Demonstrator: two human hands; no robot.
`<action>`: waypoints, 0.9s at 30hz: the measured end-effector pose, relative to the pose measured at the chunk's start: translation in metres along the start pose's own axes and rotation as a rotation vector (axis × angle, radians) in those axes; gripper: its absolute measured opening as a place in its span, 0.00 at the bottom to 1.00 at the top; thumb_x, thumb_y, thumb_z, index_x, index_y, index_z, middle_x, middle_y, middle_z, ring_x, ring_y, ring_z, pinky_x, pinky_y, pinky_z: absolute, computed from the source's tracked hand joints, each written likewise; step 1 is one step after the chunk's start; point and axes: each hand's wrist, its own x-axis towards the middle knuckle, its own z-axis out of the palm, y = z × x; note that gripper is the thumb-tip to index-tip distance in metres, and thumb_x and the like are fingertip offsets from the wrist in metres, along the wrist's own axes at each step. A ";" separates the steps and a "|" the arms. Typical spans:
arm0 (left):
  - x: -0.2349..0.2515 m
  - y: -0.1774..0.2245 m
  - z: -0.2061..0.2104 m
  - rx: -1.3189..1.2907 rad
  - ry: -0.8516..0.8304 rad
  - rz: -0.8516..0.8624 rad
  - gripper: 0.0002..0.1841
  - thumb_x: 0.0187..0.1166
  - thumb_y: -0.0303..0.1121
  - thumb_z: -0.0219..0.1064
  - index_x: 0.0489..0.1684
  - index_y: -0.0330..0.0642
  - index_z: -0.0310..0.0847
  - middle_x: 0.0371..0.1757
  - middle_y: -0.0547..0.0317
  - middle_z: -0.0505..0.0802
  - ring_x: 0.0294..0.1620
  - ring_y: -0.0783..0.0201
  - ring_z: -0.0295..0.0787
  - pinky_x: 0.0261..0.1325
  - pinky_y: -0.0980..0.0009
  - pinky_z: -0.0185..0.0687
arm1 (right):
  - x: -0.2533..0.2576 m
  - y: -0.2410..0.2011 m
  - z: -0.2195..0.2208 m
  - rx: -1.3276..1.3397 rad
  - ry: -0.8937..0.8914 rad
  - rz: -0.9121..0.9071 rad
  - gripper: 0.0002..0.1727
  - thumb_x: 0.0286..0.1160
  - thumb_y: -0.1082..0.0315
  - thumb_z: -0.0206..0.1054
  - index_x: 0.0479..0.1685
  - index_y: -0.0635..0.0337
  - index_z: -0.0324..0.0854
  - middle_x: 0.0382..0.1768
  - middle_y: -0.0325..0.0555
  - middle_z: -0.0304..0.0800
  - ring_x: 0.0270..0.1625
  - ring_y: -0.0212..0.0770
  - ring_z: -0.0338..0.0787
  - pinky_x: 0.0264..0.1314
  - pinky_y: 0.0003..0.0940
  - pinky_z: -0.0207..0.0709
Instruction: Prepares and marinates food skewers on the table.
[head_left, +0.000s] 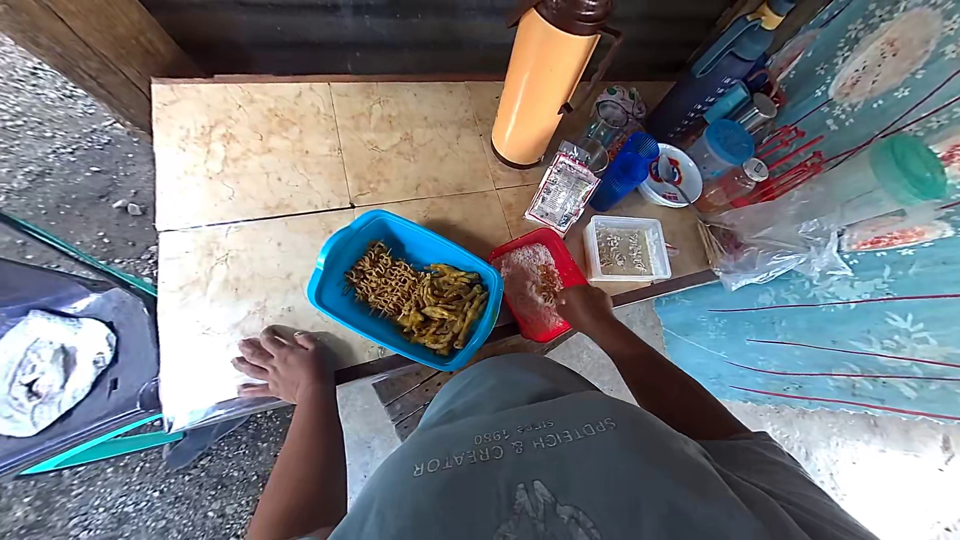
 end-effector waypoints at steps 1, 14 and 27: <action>0.000 0.000 0.000 -0.001 0.001 0.006 0.31 0.88 0.51 0.46 0.90 0.51 0.63 0.96 0.47 0.57 0.97 0.43 0.40 0.89 0.29 0.31 | 0.000 0.003 -0.003 0.003 0.028 0.049 0.17 0.87 0.62 0.59 0.60 0.62 0.89 0.63 0.63 0.90 0.70 0.66 0.87 0.68 0.71 0.76; 0.004 -0.005 0.008 0.014 0.028 0.020 0.31 0.87 0.52 0.47 0.89 0.52 0.65 0.95 0.48 0.59 0.97 0.42 0.42 0.88 0.29 0.34 | 0.010 -0.010 0.015 -0.040 -0.042 0.149 0.17 0.84 0.60 0.62 0.52 0.63 0.90 0.61 0.62 0.91 0.68 0.64 0.88 0.62 0.70 0.78; 0.004 -0.003 0.007 0.014 0.031 0.024 0.31 0.87 0.52 0.45 0.89 0.54 0.65 0.96 0.49 0.58 0.97 0.42 0.42 0.87 0.28 0.36 | 0.000 -0.001 0.007 -0.084 0.026 -0.029 0.16 0.86 0.63 0.60 0.58 0.58 0.91 0.68 0.56 0.88 0.74 0.61 0.84 0.68 0.67 0.77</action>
